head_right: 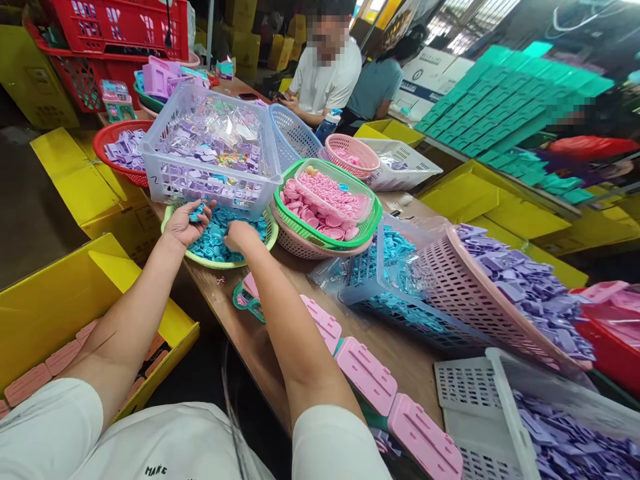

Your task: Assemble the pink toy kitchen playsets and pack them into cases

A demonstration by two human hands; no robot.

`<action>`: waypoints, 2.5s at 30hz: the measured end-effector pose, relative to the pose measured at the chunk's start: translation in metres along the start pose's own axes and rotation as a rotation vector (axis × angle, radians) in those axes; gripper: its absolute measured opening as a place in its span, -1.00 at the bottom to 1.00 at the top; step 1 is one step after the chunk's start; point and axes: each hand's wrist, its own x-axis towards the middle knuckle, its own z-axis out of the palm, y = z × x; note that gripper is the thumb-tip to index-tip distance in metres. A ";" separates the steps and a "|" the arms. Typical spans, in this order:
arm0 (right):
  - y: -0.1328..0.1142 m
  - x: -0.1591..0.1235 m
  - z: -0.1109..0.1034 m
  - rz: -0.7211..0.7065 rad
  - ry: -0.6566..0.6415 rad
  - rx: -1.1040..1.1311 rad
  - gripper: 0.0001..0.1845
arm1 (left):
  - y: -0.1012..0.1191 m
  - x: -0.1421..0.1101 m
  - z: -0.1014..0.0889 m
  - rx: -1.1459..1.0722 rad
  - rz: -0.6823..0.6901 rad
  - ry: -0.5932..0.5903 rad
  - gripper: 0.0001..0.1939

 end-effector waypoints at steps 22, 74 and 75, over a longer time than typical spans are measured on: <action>0.003 -0.010 -0.013 -0.329 -0.024 0.044 -0.79 | 0.001 0.003 0.002 -0.025 0.032 0.039 -0.78; 0.049 -0.007 -0.015 0.117 -0.076 1.299 -0.69 | -0.002 -0.008 0.003 0.129 0.111 -0.069 -0.80; 0.047 -0.006 -0.015 0.139 -0.064 1.282 -0.73 | -0.003 -0.008 0.003 0.133 0.115 -0.065 -0.80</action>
